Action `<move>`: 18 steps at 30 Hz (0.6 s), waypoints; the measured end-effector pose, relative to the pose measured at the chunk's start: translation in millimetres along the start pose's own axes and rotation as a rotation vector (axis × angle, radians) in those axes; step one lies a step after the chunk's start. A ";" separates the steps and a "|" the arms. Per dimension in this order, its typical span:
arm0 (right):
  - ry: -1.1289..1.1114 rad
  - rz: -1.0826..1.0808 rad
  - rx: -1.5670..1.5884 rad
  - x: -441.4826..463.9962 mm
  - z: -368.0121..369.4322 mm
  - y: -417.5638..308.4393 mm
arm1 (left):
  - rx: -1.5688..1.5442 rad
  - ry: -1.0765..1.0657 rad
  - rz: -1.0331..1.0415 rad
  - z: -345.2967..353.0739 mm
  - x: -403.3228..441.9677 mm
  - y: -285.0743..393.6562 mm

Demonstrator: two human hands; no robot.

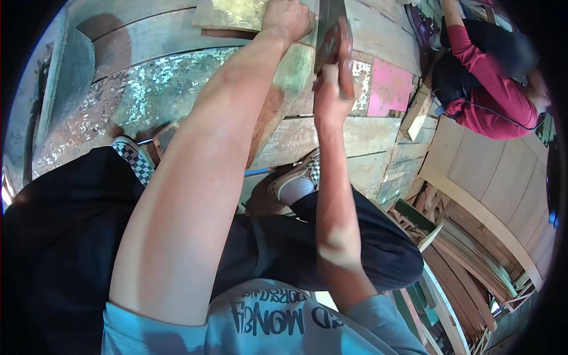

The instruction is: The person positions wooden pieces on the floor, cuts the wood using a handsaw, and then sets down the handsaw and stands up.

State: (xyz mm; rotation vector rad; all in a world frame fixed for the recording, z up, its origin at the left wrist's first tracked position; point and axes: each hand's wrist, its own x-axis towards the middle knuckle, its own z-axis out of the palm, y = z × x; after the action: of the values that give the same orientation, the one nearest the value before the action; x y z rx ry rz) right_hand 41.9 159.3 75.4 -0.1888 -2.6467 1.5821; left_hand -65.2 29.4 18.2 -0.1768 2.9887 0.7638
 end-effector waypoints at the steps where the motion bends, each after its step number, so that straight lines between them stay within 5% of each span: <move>1: -0.002 -0.034 0.045 -15.3 -6.1 2.8 | -0.002 0.011 -0.006 -1.3 -0.9 0.3; 6: -0.019 -0.025 -0.006 -78.7 -33.8 12.3 | 0.070 -0.054 0.088 2.2 2.7 -1.8; 13: 0.042 -0.120 -0.103 2.5 13.7 -2.7 | 0.083 -0.028 0.048 -2.6 -3.4 0.8; 16: -0.042 -0.312 -0.239 -29.3 -5.6 15.0 | 0.040 -0.018 0.033 9.2 3.2 0.8; 18: 0.009 -0.215 -0.084 -66.2 -14.2 24.1 | 0.007 -0.005 0.017 11.3 9.4 -2.9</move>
State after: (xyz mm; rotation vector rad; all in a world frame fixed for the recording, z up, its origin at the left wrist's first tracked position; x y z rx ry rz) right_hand 110.9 174.3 62.1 0.0827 -2.6241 1.4030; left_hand -73.9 31.4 6.2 -0.1491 2.9915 0.7549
